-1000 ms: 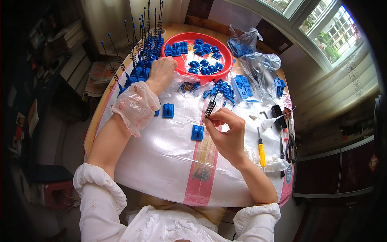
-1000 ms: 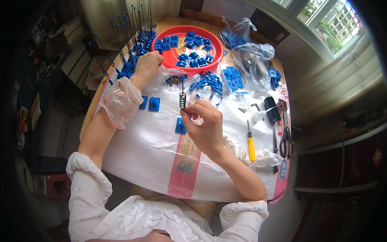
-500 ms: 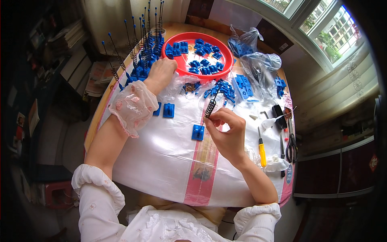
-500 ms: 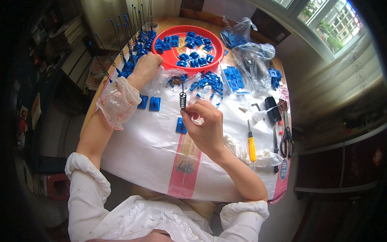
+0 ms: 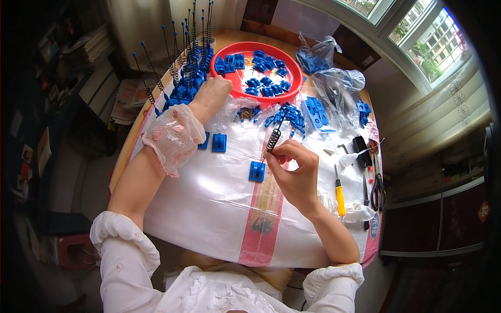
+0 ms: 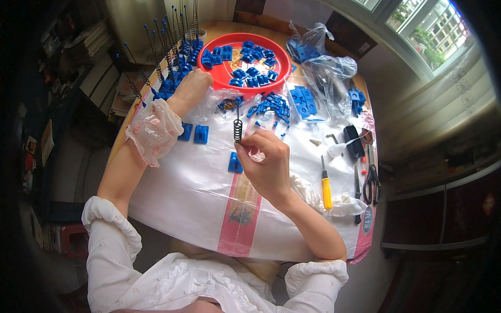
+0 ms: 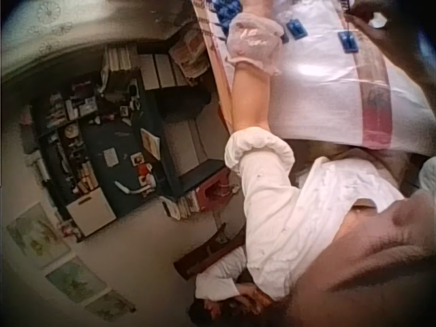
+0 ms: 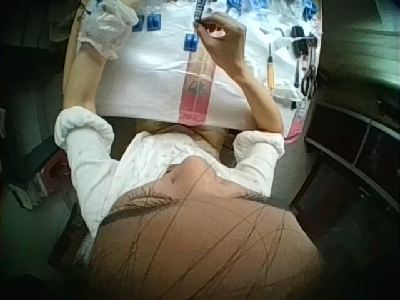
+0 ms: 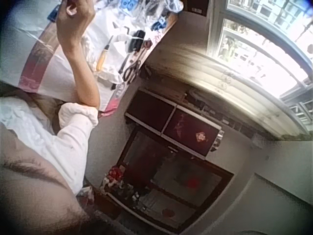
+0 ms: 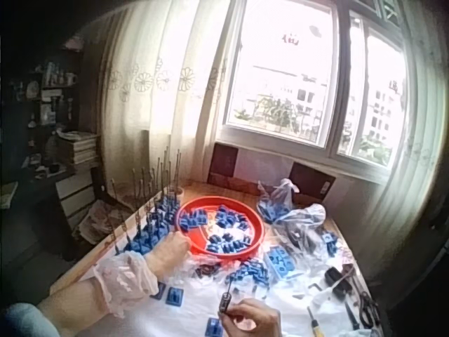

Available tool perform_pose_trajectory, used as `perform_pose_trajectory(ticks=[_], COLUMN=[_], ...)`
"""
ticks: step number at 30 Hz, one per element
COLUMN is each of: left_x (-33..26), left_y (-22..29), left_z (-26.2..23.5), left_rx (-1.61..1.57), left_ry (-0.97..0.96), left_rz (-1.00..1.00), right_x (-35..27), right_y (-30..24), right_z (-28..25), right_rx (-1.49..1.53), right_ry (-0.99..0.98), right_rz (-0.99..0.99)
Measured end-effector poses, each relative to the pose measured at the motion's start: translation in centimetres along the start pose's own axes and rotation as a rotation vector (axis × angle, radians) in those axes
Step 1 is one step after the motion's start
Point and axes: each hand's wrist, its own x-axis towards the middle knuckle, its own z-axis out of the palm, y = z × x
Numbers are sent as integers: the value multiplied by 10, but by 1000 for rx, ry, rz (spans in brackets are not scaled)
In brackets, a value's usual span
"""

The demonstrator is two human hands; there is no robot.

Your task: The person is manually assembling small blue plastic lighting fixture components with metallic internal parts.

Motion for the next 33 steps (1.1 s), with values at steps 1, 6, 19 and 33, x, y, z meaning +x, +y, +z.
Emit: perform_pose_trajectory(ticks=[1,6,19,33], left_x=[0,3,2,-19], left_y=[-3,-1,1,44], left_z=[1,2,1,-80], left_rx=[0,-103,57,-323], left_ry=[2,12,8,258], left_rz=[5,-55,11,11], right_x=[0,0,-1,0], right_y=[0,1,0,1], right_z=[1,0,-1,0], right_rx=[3,0,-5,-10], right_ry=[1,0,-2,-5], right_rz=[-3,3,9,-5])
